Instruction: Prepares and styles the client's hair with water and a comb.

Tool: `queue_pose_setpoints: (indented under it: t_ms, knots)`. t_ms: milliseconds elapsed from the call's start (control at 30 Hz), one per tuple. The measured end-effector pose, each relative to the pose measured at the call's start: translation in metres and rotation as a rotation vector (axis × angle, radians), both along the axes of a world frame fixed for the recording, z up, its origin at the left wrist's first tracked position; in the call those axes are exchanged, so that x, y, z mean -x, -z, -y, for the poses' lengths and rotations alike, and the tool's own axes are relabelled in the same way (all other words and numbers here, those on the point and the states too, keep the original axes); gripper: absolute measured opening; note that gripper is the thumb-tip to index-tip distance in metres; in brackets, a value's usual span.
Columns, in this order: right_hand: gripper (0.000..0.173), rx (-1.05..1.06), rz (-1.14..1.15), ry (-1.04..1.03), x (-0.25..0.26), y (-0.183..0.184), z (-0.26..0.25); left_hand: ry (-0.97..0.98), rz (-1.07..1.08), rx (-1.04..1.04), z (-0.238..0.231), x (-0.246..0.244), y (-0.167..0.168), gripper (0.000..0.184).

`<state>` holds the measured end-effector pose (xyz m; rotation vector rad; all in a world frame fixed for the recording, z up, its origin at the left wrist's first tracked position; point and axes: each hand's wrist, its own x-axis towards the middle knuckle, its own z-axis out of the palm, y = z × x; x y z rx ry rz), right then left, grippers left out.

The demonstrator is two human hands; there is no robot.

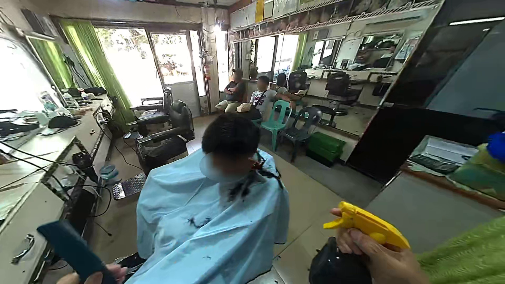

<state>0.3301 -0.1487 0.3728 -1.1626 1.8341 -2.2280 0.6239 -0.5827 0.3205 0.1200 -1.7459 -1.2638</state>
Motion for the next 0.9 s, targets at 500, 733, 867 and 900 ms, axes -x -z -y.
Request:
queue_pose_setpoints:
  t_ms: [500, 733, 867, 900]
  knots:
    - [0.027, 0.079, -0.063, 0.449, 0.094, 0.027, -0.094, 0.044, 0.013, 0.063, -0.073, 0.14, -0.056, 0.025]
    - [0.026, 0.108, -0.021, 0.504, 0.075, 0.024, -0.078, 0.086, -0.088, 0.223, -0.062, 0.167, -0.055, 0.019]
    - [0.026, 0.115, 0.039, 0.467, 0.067, 0.026, -0.074, 0.103, 0.014, 0.369, -0.086, 0.183, -0.043, 0.018]
    - [0.025, 0.119, 0.058, 0.46, 0.068, 0.027, -0.073, 0.128, 0.042, 0.386, -0.094, 0.185, -0.035, 0.018]
